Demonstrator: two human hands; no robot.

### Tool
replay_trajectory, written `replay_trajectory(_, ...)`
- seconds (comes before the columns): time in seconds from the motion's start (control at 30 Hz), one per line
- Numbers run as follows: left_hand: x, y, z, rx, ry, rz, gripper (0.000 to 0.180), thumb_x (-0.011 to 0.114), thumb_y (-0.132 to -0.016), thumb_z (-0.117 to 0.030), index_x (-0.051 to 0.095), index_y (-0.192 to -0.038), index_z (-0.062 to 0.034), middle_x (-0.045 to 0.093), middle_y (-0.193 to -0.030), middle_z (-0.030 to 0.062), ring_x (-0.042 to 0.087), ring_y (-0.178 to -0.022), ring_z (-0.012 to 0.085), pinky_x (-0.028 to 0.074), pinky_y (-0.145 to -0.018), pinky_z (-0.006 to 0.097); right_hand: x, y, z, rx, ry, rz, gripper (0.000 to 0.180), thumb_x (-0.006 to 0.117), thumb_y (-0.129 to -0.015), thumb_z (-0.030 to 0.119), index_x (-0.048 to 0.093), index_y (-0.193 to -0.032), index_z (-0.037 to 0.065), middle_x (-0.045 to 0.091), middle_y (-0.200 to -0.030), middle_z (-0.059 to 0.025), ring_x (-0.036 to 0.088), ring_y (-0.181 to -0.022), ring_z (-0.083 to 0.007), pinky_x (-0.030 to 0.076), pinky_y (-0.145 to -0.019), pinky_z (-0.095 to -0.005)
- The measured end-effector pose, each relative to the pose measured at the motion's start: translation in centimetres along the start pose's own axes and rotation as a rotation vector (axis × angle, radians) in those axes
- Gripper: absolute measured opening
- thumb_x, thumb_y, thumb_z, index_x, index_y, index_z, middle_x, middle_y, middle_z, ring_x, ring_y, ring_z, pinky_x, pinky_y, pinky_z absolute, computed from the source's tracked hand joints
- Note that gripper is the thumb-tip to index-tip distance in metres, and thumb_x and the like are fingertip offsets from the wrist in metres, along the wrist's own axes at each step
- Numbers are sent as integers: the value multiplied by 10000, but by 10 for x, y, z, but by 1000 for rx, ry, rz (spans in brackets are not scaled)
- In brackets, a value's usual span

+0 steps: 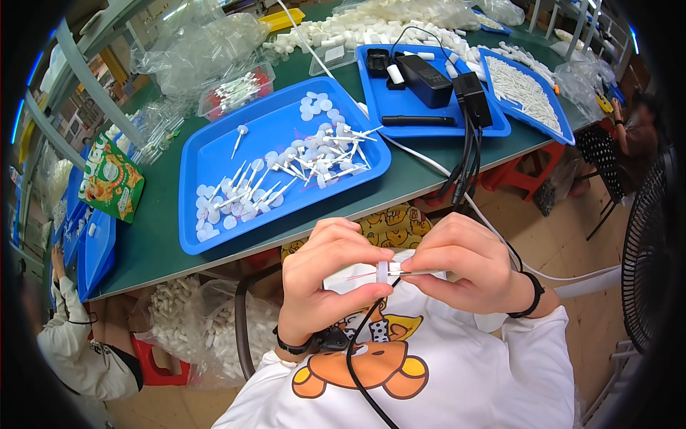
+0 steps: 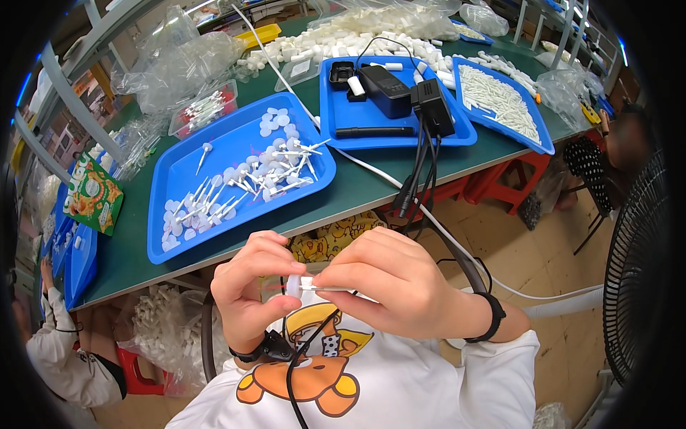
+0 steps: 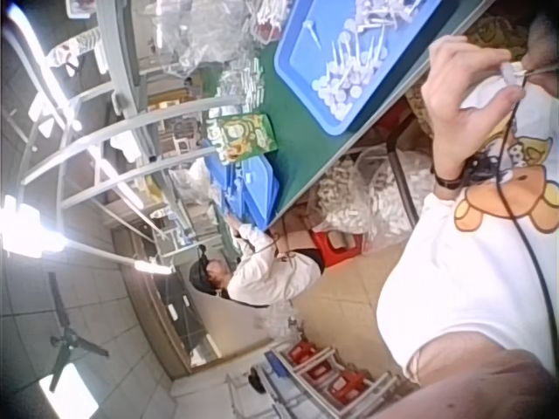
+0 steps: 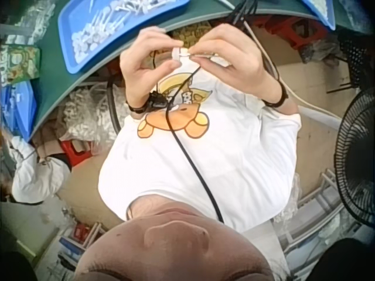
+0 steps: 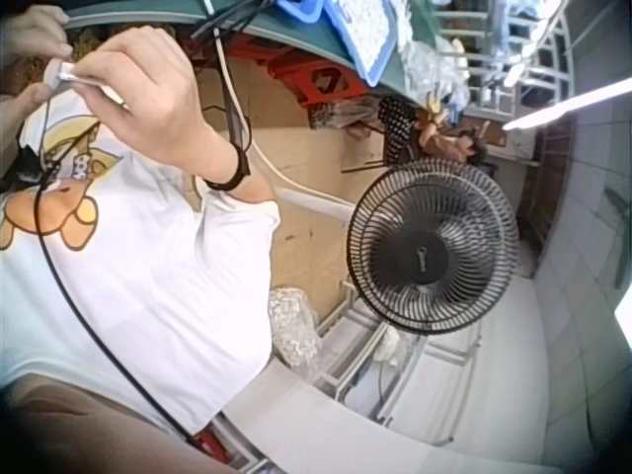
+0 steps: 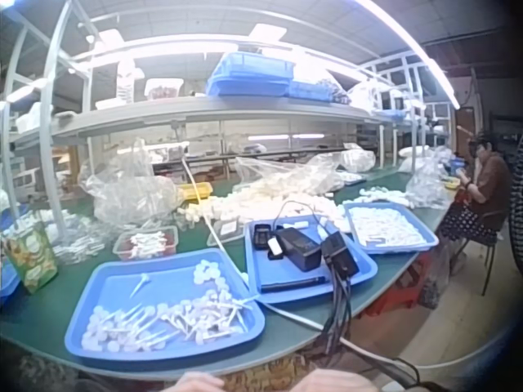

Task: The person repeatedly picks up small white plastic discs and thin white sticks from blue trays, inserts the sticks into the discs, and places the assembled units back into the tray. The process is continuous and repetitive, with the person handling items one at a time.

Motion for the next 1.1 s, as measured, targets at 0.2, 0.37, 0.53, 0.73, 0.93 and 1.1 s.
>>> replay_trajectory(0.2, 0, -1, 0, 6, -13, 1, 357, 852, -603, -148, 705, -909, -39, 683, -830, 54, 620, -779, 203, 457, -840, 386, 0, 0, 0, -23, 53, -26, 252, 770, -639, 8, 668, -867, 39, 623, -775, -59, 582, -653, -206, 430, -548, -302)
replay_trajectory(0.37, 0, 0, 0, 14, -25, -13, 351, 849, -601, -133, 704, -907, -41, 683, -832, 57, 621, -781, 206, 452, -847, 388, 2, -1, -1, -5, 30, -58, 247, 782, -628, 12, 672, -847, 38, 626, -762, -59, 583, -658, -208, 433, -546, -302)
replay_trajectory(0.53, -4, -1, -1, 12, -28, -26, 342, 841, -607, -110, 700, -911, -44, 691, -853, 58, 626, -795, 202, 446, -856, 393, -5, -4, -2, 38, 24, -67, 242, 798, -624, 12, 671, -829, 40, 627, -754, -63, 581, -655, -207, 434, -549, -302)
replay_trajectory(0.73, -5, -1, 0, 19, -28, -20, 330, 829, -623, -89, 693, -921, -47, 694, -859, 56, 630, -805, 195, 443, -862, 392, -6, -3, -4, 3, 32, -55, 231, 803, -629, 15, 669, -815, 41, 623, -741, -62, 573, -632, -205, 424, -539, -300)
replay_trajectory(0.93, -12, -4, -4, -29, -105, 84, 281, 800, -645, -65, 693, -905, -57, 691, -857, 42, 627, -807, 190, 433, -892, 397, -5, -5, -6, -24, 87, 5, 232, 802, -638, 32, 678, -834, 42, 626, -738, -47, 590, -646, -201, 428, -554, -305)
replay_trajectory(1.1, -40, 1, 6, -90, -350, -54, 245, 776, -658, -51, 690, -887, -65, 681, -841, 49, 624, -795, 211, 433, -910, 412, -15, -9, -5, 161, 126, 2, 300, 800, -652, 44, 673, -923, 28, 642, -825, -81, 611, -746, -230, 468, -615, -318)
Point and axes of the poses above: each hand's wrist, its own y-axis away from the middle knuckle, its own x-axis out of the palm, z = x × y, the point moved 3 cm from there along -y, towards the middle knuckle
